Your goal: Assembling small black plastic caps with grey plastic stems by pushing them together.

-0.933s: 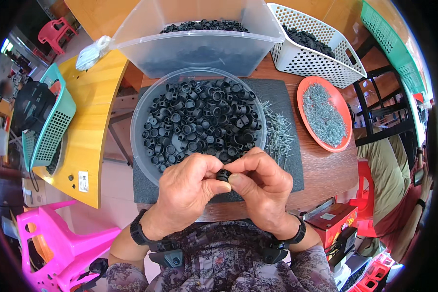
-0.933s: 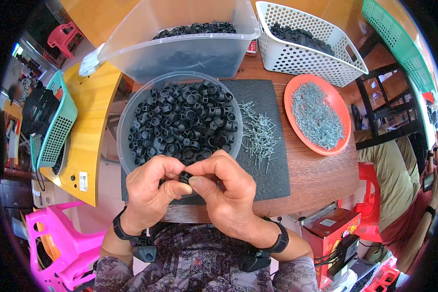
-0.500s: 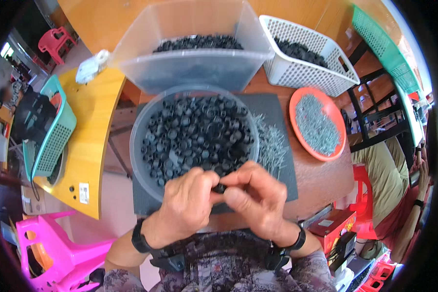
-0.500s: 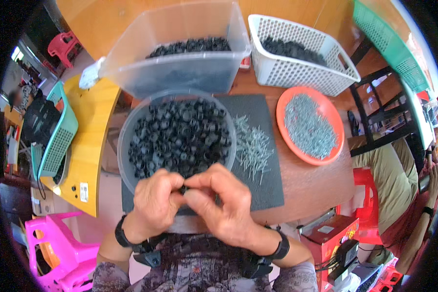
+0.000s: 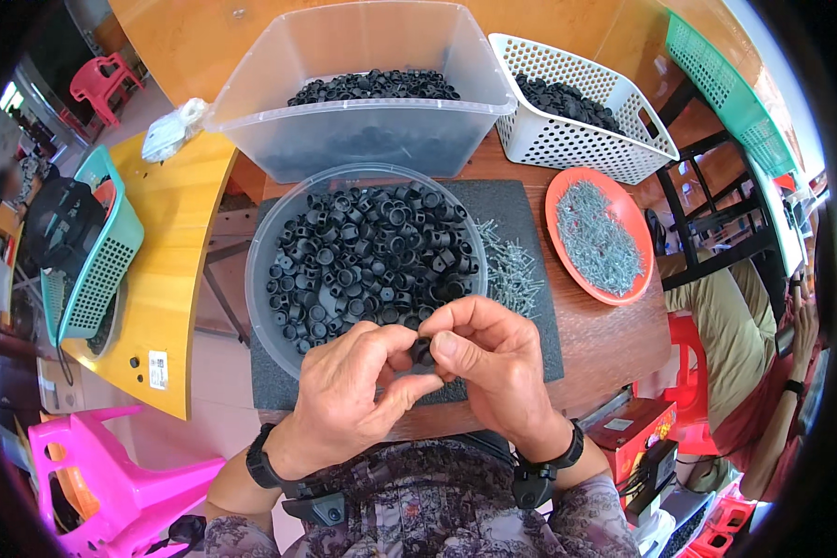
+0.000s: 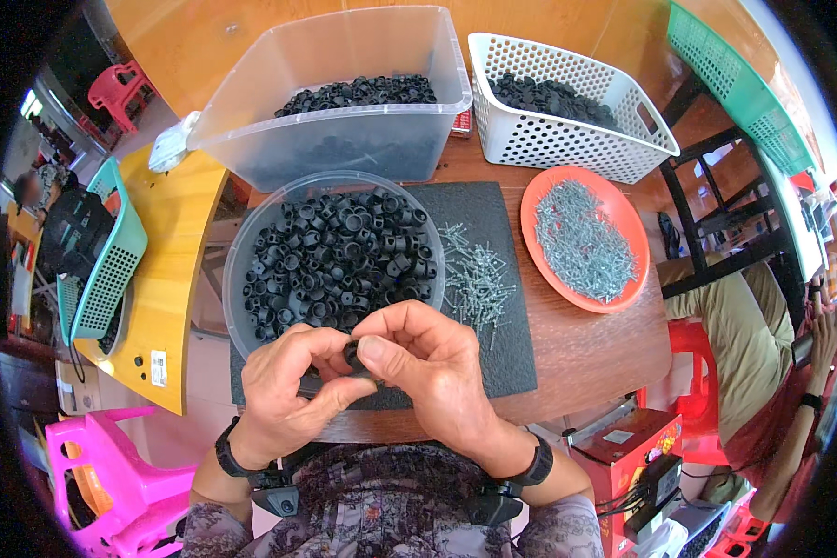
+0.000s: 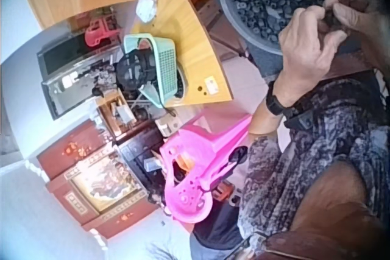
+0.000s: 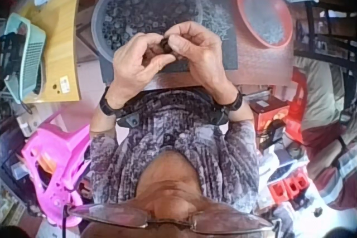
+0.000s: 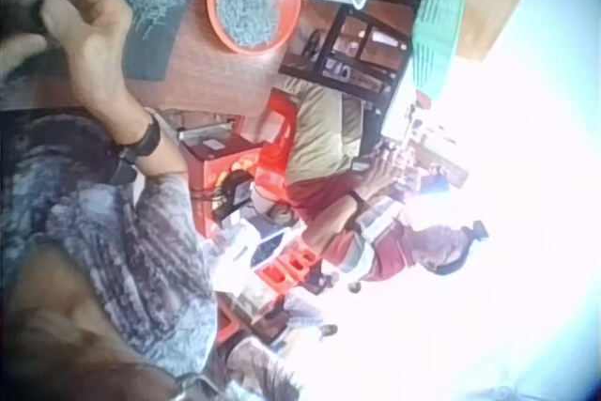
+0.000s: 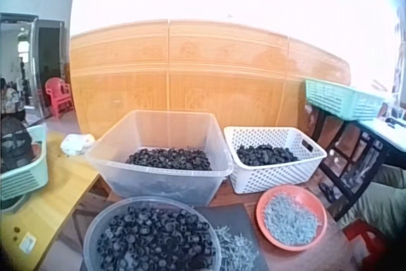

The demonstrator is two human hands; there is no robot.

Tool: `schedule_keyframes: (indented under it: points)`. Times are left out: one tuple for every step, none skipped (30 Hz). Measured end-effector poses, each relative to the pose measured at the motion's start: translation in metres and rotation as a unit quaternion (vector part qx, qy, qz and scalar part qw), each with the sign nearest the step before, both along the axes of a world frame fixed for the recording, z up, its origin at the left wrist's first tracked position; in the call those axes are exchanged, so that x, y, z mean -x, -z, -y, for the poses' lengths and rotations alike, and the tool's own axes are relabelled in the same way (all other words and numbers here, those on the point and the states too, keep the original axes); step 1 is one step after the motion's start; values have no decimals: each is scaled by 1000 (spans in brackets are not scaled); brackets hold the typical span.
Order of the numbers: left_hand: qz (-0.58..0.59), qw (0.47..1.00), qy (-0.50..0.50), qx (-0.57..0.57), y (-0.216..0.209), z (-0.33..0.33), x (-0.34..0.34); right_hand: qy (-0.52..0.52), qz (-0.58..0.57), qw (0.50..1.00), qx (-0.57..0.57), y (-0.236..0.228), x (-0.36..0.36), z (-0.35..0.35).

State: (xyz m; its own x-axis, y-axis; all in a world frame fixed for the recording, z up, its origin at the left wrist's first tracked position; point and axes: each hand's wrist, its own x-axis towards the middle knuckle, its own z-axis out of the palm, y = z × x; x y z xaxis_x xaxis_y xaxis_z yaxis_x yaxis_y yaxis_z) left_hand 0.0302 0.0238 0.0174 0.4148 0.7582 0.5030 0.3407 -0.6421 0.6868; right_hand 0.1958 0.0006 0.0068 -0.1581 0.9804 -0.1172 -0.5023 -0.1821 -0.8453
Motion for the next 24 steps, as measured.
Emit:
schedule_keyframes:
  points:
    - [9,1000,-8,6,0,0,-1,1,1,1000,1,0,1,0]
    - [9,1000,-10,6,1,0,-1,7,2,1000,-8,-1,4,0]
    - [6,999,-18,-25,2,0,-1,13,4,1000,-17,-1,6,1]
    - [4,998,-26,-57,3,-1,-1,11,4,1000,-17,-3,7,1]
    - [5,998,-27,-57,4,-1,-1,10,14,1000,-13,-5,7,1]
    - [0,997,-38,-66,4,-1,-1,8,24,1000,-9,-6,7,1]
    - [-4,996,-49,-74,5,-1,-1,8,24,1000,-9,-7,7,1]
    - [-4,996,-49,-74,5,-2,-1,9,42,999,-8,-7,9,1]
    - [-7,996,-39,-85,4,-2,0,11,60,998,-7,-7,9,1]
    - [-10,995,-28,-95,4,-3,1,11,60,998,-7,-6,8,0]
    - [-10,995,-29,-95,4,-2,2,-2,30,999,15,-4,6,-2]
    - [3,998,-20,-56,4,-1,2,-14,0,999,36,-4,5,-3]
    - [17,1000,-10,-17,3,0,3,-16,0,999,36,-5,5,-4]
    - [18,1000,-10,-17,3,0,3,-20,-10,998,57,-7,4,-4]
    - [29,999,-11,-6,2,0,4,-25,-19,997,77,-8,4,-5]
    - [41,999,-12,5,2,1,4,-25,-19,997,76,-9,4,-5]
    - [42,999,-12,4,2,0,4,-33,-29,995,86,-9,3,-5]
    - [41,999,-9,2,2,0,5,-40,-40,994,95,-10,2,-5]
    - [41,999,-5,0,3,0,5,-39,-39,994,94,-9,2,-5]
    - [42,999,-5,-1,3,1,6,-39,-41,994,96,-9,2,-5]
    - [39,999,-9,20,3,3,7,-38,-44,994,98,-8,2,-5]
    - [36,998,-12,42,3,4,8,-38,-43,994,97,-8,3,-4]
    - [37,998,-13,41,4,5,9,-34,-49,994,90,-8,4,-4]
    - [38,998,-14,42,5,6,9,-30,-55,994,84,-9,5,-4]
